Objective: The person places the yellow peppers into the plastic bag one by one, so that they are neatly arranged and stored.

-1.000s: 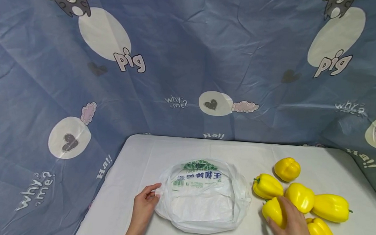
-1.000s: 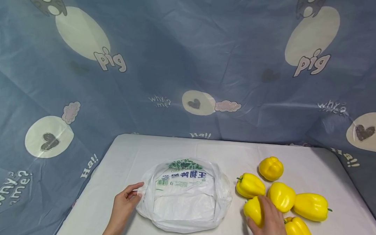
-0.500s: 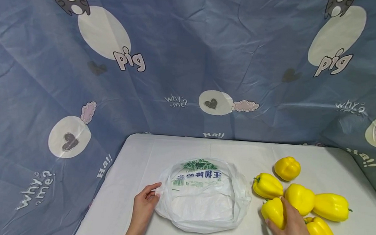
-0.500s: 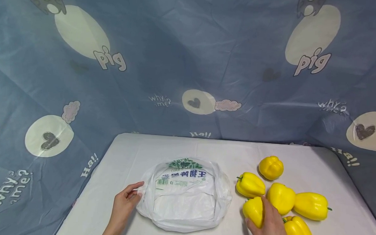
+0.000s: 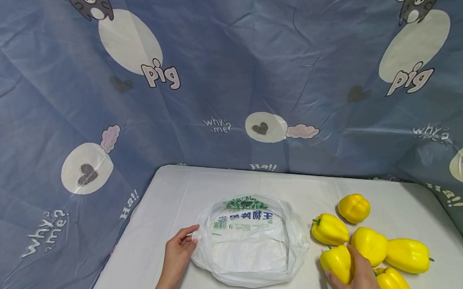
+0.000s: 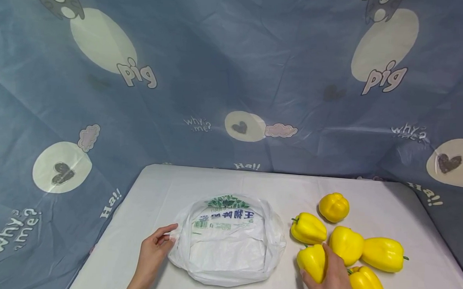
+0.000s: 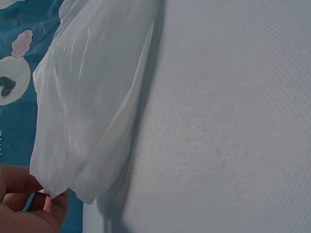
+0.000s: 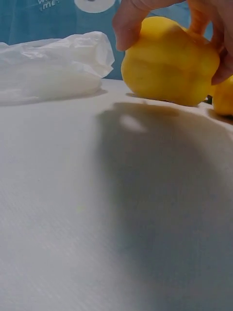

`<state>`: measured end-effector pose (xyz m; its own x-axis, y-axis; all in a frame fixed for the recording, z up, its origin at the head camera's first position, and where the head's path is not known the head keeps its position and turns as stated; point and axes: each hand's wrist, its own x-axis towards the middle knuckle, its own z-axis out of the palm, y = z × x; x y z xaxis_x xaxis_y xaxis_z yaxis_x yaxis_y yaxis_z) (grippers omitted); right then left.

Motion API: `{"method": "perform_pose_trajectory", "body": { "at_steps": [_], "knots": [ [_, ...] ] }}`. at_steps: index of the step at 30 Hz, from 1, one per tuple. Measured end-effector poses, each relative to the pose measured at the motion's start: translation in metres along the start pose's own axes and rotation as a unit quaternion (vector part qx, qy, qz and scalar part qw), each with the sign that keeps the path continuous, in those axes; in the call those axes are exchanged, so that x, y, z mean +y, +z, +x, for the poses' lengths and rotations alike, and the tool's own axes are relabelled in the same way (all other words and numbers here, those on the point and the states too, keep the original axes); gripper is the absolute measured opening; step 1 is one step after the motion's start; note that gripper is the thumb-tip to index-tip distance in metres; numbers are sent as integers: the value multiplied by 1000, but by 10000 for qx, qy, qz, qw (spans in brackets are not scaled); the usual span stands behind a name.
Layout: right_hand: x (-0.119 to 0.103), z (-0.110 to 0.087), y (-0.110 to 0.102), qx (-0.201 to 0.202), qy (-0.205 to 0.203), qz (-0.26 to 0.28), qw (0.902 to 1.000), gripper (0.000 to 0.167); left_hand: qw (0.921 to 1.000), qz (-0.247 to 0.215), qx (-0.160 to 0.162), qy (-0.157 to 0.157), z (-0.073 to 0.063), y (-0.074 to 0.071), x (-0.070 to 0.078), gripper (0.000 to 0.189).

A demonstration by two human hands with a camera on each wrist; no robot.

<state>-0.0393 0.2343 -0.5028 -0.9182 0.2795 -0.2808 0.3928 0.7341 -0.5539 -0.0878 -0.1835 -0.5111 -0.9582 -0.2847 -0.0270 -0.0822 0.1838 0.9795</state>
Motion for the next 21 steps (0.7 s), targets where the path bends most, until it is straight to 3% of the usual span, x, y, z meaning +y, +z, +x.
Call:
{"method": "perform_pose_trajectory", "body": {
  "at_steps": [5, 8, 15, 21],
  "knots": [
    [-2, -4, -1, 220, -182, 25, 9996, 112, 10000, -14, -9, -12, 0, 0, 0, 41],
    [-4, -9, 0, 561, -542, 42, 9969, 109, 10000, -50, -18, -32, 0, 0, 0, 40],
    [-8, -17, 1, 1379, -1538, 265, 9781, 100, 10000, -25, -28, -20, 0, 0, 1, 39],
    [-15, -19, 1, 1593, -1764, 562, 9697, 98, 10000, -10, 1, -18, -1, 0, 0, 39]
  ]
}}
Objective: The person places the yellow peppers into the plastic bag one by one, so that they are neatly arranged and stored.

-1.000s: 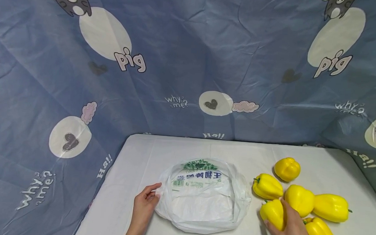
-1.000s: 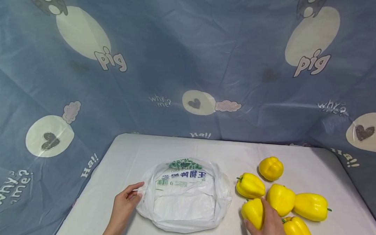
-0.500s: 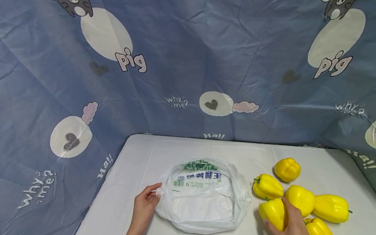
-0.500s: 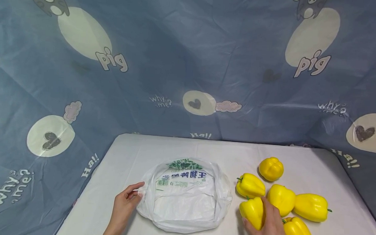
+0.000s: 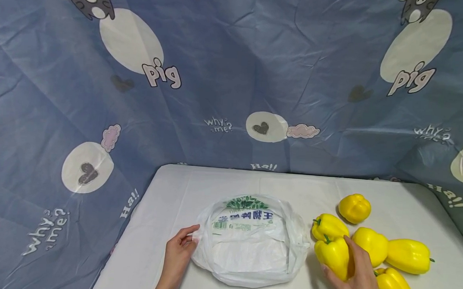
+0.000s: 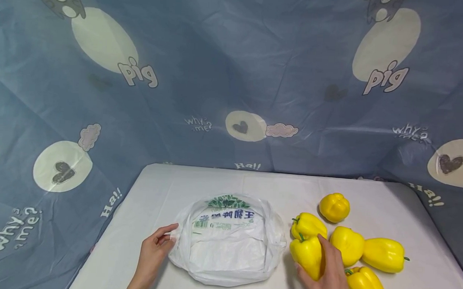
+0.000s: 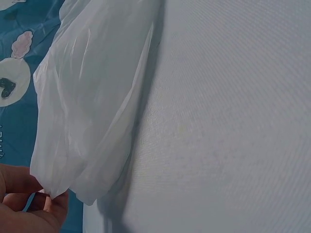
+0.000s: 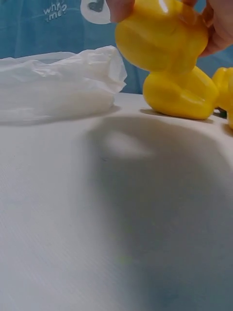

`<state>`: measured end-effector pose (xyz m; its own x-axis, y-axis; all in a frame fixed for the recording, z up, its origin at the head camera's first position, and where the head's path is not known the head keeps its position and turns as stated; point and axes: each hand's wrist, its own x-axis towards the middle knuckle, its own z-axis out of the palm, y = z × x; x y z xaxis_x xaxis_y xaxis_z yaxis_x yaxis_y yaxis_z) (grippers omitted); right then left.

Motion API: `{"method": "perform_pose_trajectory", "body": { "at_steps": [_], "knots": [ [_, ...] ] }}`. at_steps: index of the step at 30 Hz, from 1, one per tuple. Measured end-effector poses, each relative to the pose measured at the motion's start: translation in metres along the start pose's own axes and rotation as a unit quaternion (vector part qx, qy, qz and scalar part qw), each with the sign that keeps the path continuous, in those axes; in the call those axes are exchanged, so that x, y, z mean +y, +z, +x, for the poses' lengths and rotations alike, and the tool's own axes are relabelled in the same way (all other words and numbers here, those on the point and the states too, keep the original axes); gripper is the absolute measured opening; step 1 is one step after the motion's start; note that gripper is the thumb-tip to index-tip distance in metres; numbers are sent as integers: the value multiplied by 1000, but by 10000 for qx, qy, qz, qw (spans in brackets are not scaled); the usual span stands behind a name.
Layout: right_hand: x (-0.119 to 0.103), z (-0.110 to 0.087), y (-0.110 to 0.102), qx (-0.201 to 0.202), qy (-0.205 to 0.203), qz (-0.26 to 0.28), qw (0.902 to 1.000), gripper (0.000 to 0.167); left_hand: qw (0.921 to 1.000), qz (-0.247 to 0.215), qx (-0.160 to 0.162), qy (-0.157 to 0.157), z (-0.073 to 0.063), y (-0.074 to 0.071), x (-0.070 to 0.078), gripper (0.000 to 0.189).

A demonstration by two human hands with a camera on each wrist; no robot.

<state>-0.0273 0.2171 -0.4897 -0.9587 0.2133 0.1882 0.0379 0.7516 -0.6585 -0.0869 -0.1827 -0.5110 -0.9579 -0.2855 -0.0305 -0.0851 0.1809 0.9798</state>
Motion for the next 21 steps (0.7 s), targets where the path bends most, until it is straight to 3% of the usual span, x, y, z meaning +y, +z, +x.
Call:
{"method": "perform_pose_trajectory", "body": {
  "at_steps": [11, 21],
  "knots": [
    [-18, 6, 4, 269, 33, 0, 9996, 93, 9995, -293, -81, 129, -3, 1, -1, 39],
    [-22, 6, 9, 659, -232, 70, 9975, 88, 9998, -168, -26, 111, -1, 1, -3, 38]
  ]
}}
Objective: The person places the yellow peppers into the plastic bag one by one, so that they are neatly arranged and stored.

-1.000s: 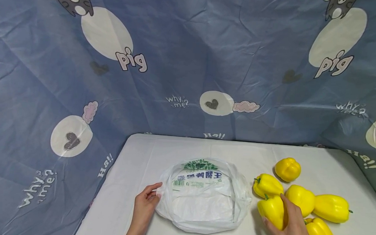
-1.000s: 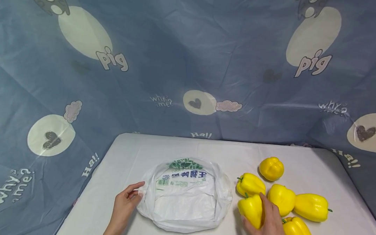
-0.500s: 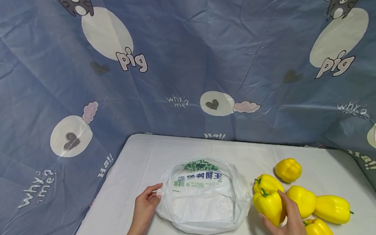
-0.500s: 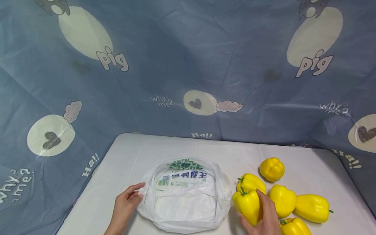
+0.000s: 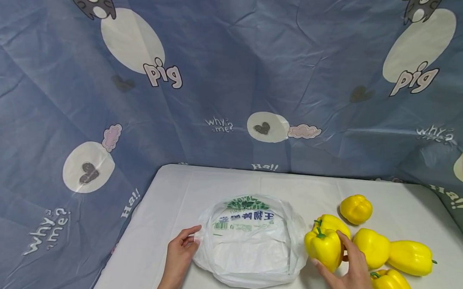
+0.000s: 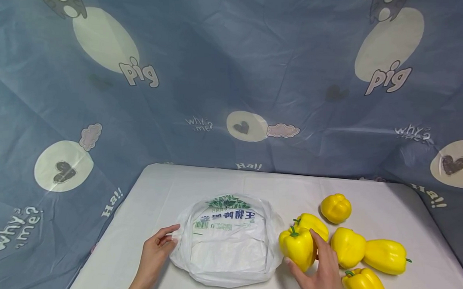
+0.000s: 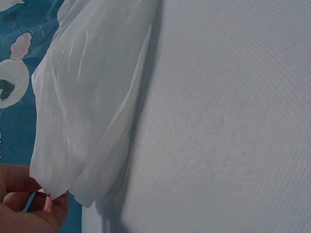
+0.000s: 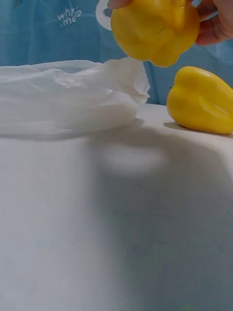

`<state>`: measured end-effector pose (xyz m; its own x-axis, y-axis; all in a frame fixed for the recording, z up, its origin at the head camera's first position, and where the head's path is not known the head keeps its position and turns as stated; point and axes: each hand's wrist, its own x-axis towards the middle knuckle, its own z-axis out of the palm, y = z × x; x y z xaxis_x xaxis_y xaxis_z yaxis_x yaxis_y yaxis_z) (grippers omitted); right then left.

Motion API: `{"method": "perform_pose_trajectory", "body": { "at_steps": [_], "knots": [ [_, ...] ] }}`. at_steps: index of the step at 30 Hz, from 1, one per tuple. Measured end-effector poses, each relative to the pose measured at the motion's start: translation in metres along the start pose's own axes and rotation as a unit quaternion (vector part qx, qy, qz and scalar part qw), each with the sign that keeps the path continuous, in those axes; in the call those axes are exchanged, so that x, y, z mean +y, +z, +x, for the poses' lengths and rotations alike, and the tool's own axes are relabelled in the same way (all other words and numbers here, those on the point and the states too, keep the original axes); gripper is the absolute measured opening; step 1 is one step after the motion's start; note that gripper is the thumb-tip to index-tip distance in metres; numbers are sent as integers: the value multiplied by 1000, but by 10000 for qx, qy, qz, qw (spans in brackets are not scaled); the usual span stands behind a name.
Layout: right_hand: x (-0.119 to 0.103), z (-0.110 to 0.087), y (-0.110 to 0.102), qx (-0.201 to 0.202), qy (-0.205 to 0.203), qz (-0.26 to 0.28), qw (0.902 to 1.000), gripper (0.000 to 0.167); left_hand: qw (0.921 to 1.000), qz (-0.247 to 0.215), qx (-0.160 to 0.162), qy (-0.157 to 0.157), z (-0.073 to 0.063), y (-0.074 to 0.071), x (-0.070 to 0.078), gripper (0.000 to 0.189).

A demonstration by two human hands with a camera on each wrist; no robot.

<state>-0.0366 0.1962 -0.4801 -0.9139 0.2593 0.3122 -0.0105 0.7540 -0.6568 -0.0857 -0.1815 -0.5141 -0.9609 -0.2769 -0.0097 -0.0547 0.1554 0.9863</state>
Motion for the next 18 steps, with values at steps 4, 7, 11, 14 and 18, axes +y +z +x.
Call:
{"method": "perform_pose_trajectory", "body": {
  "at_steps": [4, 7, 11, 14, 18],
  "knots": [
    [-1, 0, 2, 92, -171, 264, 9995, 87, 10000, -16, -17, -62, 0, 0, 0, 38],
    [-3, 0, 3, 75, -253, 372, 9990, 87, 9999, -45, -53, -86, 0, 0, 1, 38],
    [-6, 0, 3, -30, -237, 434, 9988, 87, 9998, -107, -90, -130, -2, 0, 2, 39],
    [-8, 0, 4, -70, -221, 463, 9987, 87, 9998, -113, -88, -143, -2, 0, 3, 39],
    [-10, -1, 7, -87, -247, 558, 9981, 88, 9998, -81, -34, -167, -2, 0, 2, 40]
  ]
}}
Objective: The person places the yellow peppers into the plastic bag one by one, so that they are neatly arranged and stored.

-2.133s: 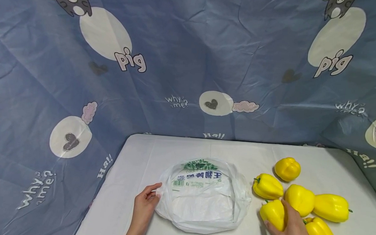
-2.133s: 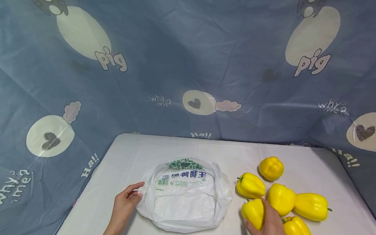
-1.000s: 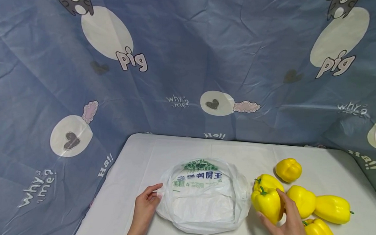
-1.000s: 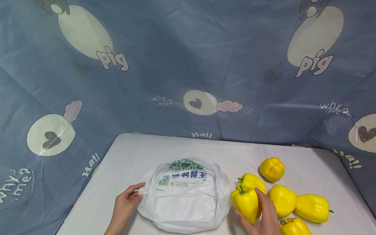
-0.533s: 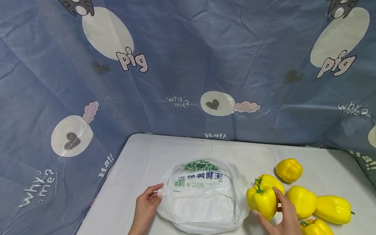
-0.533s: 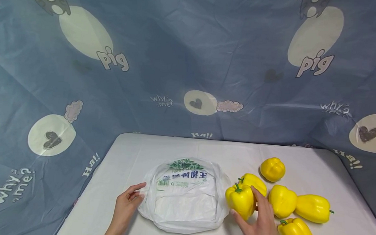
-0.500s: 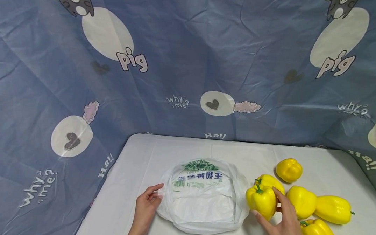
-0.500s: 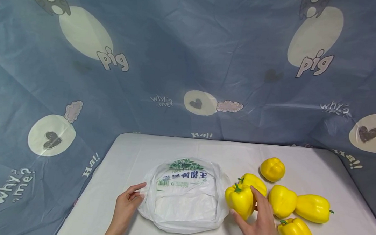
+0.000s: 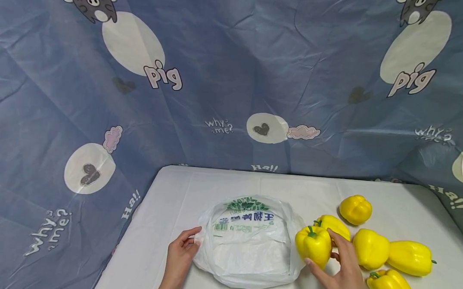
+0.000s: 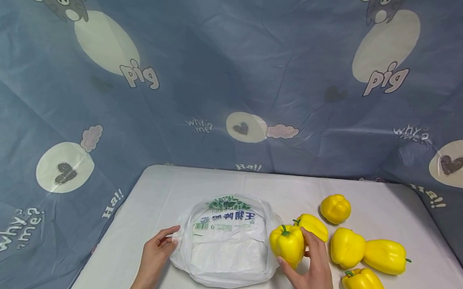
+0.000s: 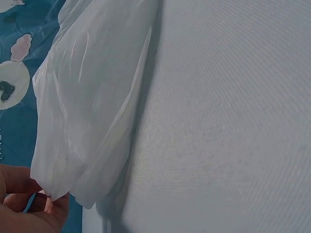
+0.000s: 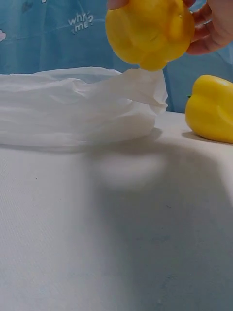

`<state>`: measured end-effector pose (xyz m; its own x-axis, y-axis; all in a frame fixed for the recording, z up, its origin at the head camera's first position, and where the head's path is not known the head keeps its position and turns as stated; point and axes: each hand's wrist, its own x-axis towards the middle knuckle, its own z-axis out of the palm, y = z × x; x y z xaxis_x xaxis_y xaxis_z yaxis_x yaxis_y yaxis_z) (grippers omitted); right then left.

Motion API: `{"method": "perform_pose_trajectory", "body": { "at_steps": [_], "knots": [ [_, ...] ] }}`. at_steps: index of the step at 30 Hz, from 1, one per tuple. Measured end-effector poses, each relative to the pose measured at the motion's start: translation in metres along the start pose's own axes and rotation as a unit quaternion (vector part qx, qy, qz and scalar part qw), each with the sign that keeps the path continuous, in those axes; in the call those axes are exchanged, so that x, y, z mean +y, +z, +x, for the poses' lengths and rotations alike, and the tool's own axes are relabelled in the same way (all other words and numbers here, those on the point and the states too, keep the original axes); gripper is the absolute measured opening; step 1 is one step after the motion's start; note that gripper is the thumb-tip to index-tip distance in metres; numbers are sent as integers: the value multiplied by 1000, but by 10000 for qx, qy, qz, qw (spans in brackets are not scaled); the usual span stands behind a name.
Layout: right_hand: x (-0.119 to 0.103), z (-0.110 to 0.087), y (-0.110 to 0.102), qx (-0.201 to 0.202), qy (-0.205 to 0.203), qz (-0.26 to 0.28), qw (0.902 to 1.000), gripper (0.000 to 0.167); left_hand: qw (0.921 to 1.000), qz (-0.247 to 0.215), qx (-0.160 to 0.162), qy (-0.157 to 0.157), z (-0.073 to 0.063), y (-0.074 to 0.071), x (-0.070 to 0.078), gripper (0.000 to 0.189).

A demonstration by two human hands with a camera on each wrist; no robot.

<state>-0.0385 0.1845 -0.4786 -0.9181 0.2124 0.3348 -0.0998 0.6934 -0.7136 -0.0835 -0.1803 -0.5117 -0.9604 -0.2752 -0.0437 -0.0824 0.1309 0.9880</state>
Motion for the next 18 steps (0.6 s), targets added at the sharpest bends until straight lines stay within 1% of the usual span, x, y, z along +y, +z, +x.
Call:
{"method": "perform_pose_trajectory", "body": {
  "at_steps": [3, 10, 13, 18],
  "knots": [
    [-2, 1, 1, -87, 38, 97, 9999, 88, 10000, 11, 19, -10, 0, 0, -1, 40],
    [-9, 3, 2, -473, 305, 364, 9978, 87, 10000, 19, -14, -41, 0, 0, -3, 41],
    [-11, 3, 2, -566, 283, 482, 9968, 87, 10000, 0, -18, -27, 0, 0, -3, 41],
    [-11, 5, 5, -705, 117, 504, 9962, 87, 10000, -26, -33, 20, 0, 1, -2, 42]
  ]
}}
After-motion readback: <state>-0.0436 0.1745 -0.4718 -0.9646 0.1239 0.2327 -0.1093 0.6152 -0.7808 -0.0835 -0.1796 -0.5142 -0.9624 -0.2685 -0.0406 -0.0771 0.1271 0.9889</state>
